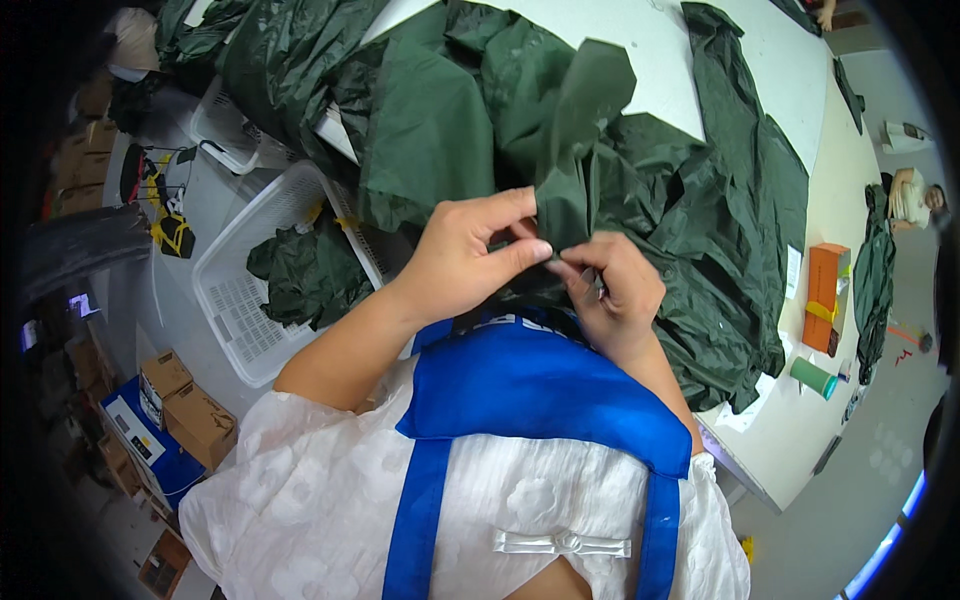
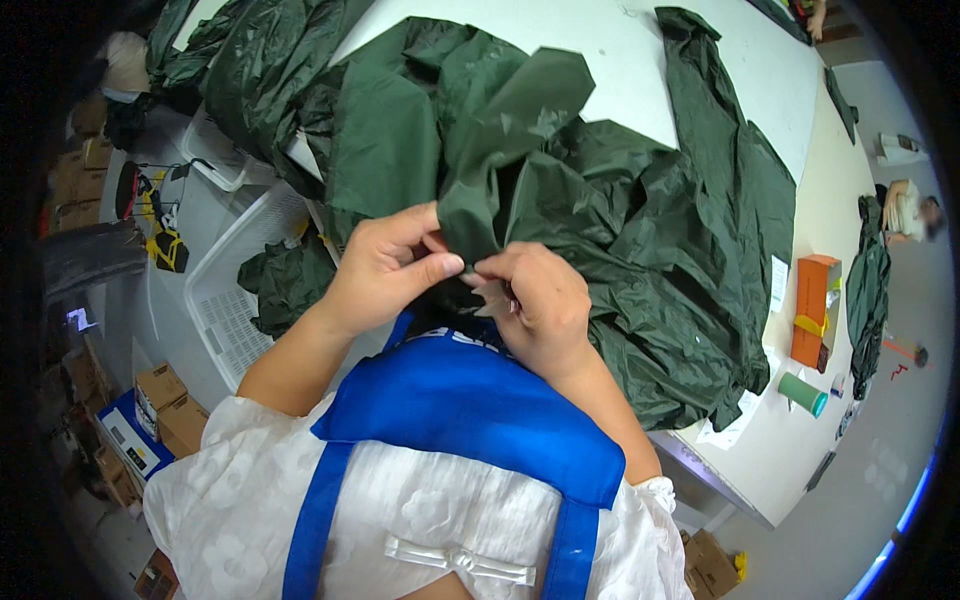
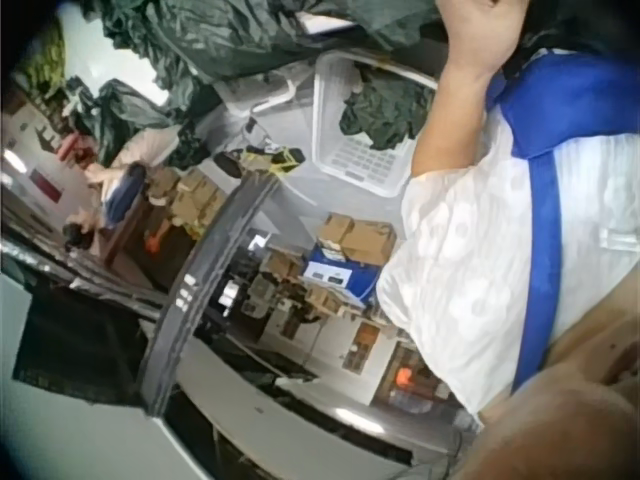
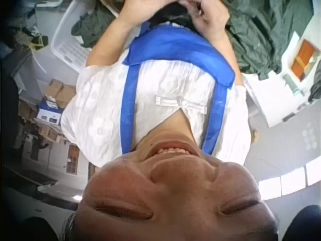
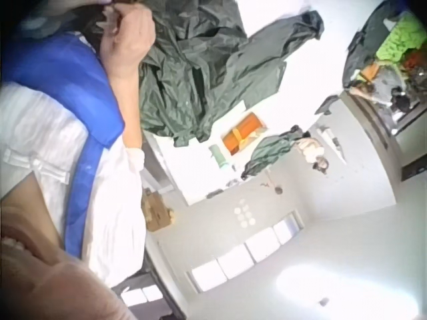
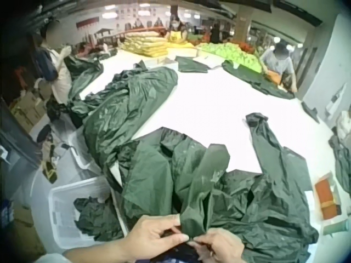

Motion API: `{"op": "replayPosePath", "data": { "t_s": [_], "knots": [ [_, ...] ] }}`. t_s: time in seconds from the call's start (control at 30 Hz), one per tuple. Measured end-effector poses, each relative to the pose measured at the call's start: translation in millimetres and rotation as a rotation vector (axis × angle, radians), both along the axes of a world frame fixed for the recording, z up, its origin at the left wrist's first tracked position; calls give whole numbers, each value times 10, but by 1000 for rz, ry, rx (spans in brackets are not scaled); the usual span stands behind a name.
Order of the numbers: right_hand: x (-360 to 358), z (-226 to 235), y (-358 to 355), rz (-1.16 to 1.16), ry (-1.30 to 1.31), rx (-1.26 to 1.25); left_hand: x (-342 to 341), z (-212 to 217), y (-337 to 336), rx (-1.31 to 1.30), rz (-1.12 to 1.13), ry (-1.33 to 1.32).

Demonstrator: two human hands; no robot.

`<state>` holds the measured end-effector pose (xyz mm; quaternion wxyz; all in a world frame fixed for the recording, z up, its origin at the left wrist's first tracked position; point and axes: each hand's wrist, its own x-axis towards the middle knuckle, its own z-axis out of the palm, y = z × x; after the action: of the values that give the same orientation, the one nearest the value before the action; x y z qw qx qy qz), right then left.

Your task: The person folds a green jacket on a table, aligns the sleeves, and places it into a white basket. The person then picks up another green jacket, unfolds it, and begins folding it in the same manner.

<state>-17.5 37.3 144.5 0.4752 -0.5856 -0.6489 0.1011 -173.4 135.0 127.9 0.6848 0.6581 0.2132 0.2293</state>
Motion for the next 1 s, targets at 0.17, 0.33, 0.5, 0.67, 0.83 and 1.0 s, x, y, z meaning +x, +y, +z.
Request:
{"op": "replayPosePath", "data": {
  "t_s": [0.17,0.33,0.5,0.67,0.83,1.0],
  "knots": [
    [111,-167,-45,-122,108,-215,-8,-108,-17,9,-97,37],
    [919,-543,-252,-440,617,-251,-664,-630,381,923,130,753],
    [1962,-1048,-1073,-812,493,-345,-1297,-1315,978,388,263,762],
    [2527,-1267,-1513,-922,406,-406,-298,-1031,1677,628,450,524],
    [2804,-1558,-2211,-1090,328,-377,867,-1277,2203,591,345,781],
    [3051,-1453,-2801,-1444,-231,-726,1484,-1356,2316,748,463,882]
  ]
}}
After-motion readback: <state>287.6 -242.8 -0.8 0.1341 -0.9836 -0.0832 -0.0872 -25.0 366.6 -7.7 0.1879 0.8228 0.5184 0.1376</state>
